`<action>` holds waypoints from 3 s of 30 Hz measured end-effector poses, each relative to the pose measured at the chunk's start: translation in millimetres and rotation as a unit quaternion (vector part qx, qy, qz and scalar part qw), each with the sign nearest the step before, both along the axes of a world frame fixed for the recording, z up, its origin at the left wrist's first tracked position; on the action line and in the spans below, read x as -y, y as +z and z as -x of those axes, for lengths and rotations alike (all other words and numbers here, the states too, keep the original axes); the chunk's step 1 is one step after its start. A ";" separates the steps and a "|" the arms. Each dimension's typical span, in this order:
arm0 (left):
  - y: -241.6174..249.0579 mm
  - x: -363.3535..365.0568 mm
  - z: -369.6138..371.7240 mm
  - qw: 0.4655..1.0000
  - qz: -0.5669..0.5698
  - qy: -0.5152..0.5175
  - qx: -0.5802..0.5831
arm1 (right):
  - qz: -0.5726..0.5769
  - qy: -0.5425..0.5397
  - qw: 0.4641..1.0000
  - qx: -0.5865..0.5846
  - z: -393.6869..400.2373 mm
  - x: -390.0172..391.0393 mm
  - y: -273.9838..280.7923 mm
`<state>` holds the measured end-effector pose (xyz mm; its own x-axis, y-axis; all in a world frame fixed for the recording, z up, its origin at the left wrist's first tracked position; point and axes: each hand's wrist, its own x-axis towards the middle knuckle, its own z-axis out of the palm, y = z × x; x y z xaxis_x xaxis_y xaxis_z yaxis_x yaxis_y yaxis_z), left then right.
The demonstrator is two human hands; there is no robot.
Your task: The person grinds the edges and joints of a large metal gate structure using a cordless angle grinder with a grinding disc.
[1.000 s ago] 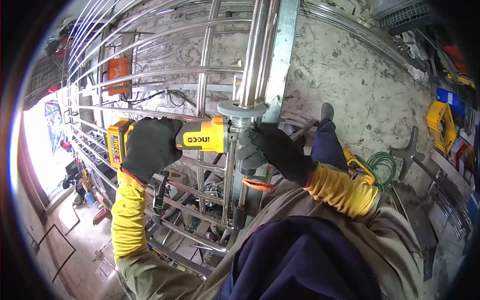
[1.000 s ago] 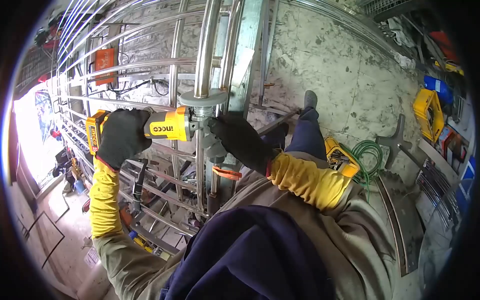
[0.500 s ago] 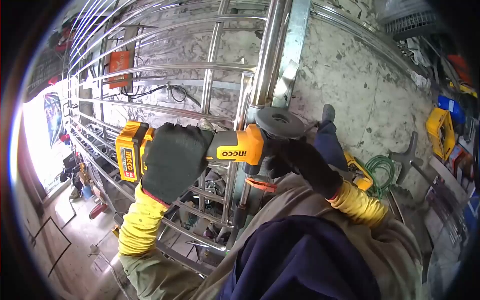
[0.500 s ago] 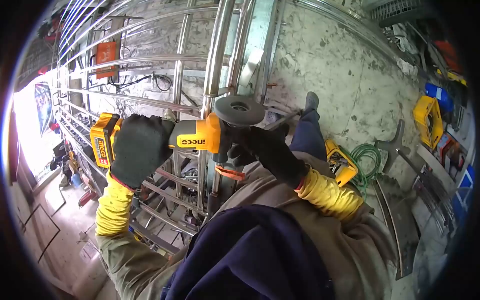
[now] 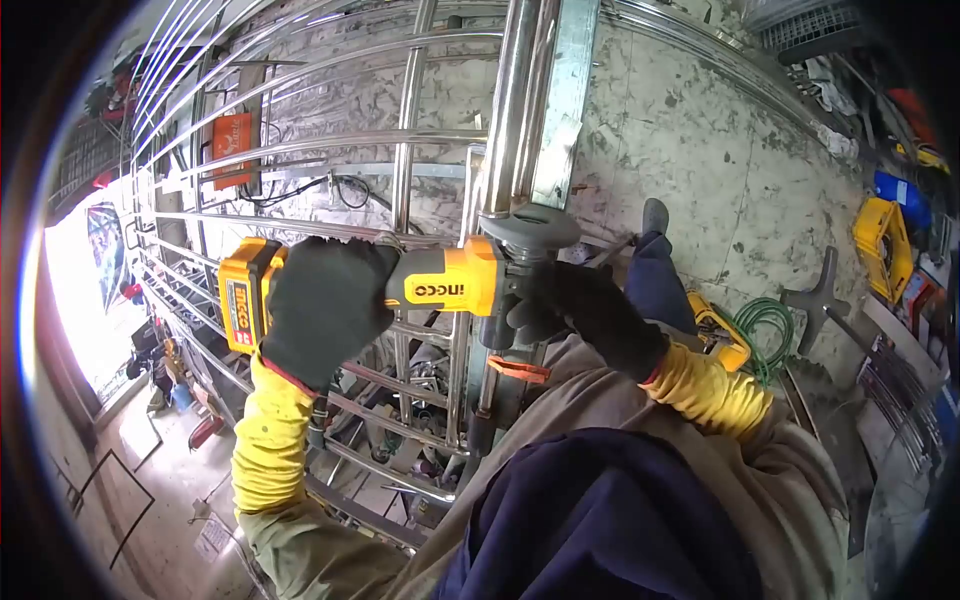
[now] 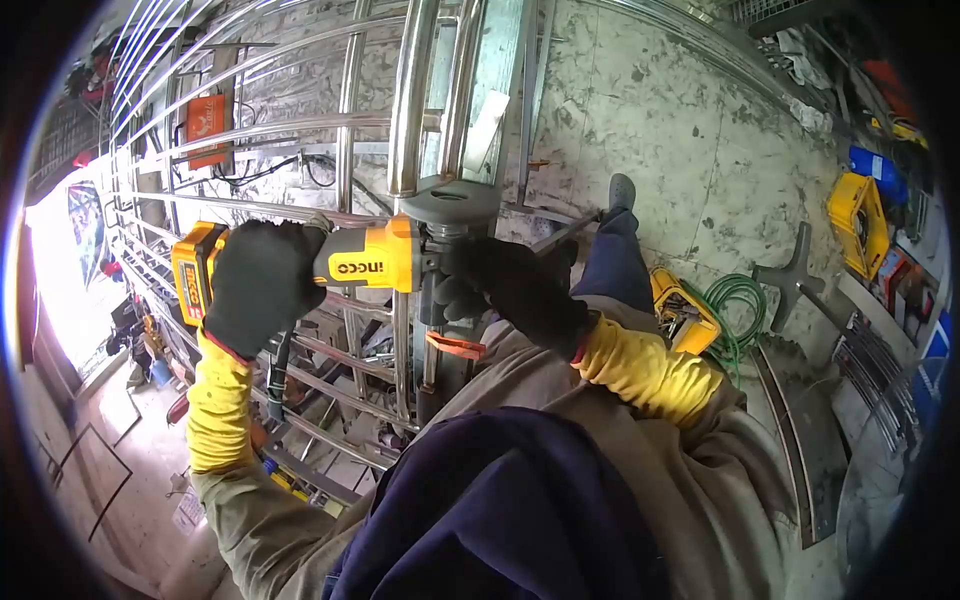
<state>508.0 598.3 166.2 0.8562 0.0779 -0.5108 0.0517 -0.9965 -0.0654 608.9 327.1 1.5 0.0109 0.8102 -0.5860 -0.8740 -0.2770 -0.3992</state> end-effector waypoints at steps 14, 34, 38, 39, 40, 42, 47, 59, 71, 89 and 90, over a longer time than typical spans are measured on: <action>-25.9 -49.9 7.6 0.996 0.080 0.042 -0.026 | -0.081 0.014 0.874 0.479 7.2 -27.6 16.9; 17.2 45.6 -13.5 0.999 -0.041 -0.013 0.010 | -0.098 -0.015 0.995 0.001 -10.3 25.7 -27.8; 20.1 33.1 -10.0 0.999 -0.039 -0.002 -0.003 | -0.127 -0.020 0.988 -0.084 -12.4 19.6 -20.0; 20.3 28.3 -7.7 0.999 -0.038 0.001 -0.004 | -0.131 -0.011 0.987 -0.090 -11.4 16.2 -17.1; 21.1 21.5 -5.0 0.999 -0.037 0.005 -0.005 | -0.133 -0.010 0.987 -0.090 -5.6 8.2 -14.7; 21.1 6.9 1.0 0.999 -0.037 0.011 -0.017 | -0.062 -0.062 0.977 0.195 10.6 -11.3 -7.8; 30.7 -4.5 21.1 0.998 -0.057 0.007 -0.023 | -0.078 -0.010 0.944 0.321 31.2 -30.4 -9.0; 23.6 5.8 38.5 0.998 -0.057 0.028 0.003 | -0.044 0.013 0.957 0.286 25.7 -25.0 -1.2; 17.8 -13.4 24.1 0.999 -0.023 0.028 -0.012 | -0.067 -0.036 0.997 0.014 21.6 -26.2 -9.3; 7.2 -29.0 23.5 1.000 0.005 0.031 0.000 | -0.023 -0.041 0.997 -0.056 16.6 -33.2 10.6; 5.4 -29.0 25.6 1.000 0.002 0.026 0.011 | -0.022 -0.038 0.997 -0.056 15.5 -32.8 12.7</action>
<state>482.5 627.3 171.6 0.8620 0.1198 -0.4925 0.1041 -0.9928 -0.0594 593.4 359.9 14.1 0.0090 0.8349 -0.5503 -0.9315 -0.1932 -0.3083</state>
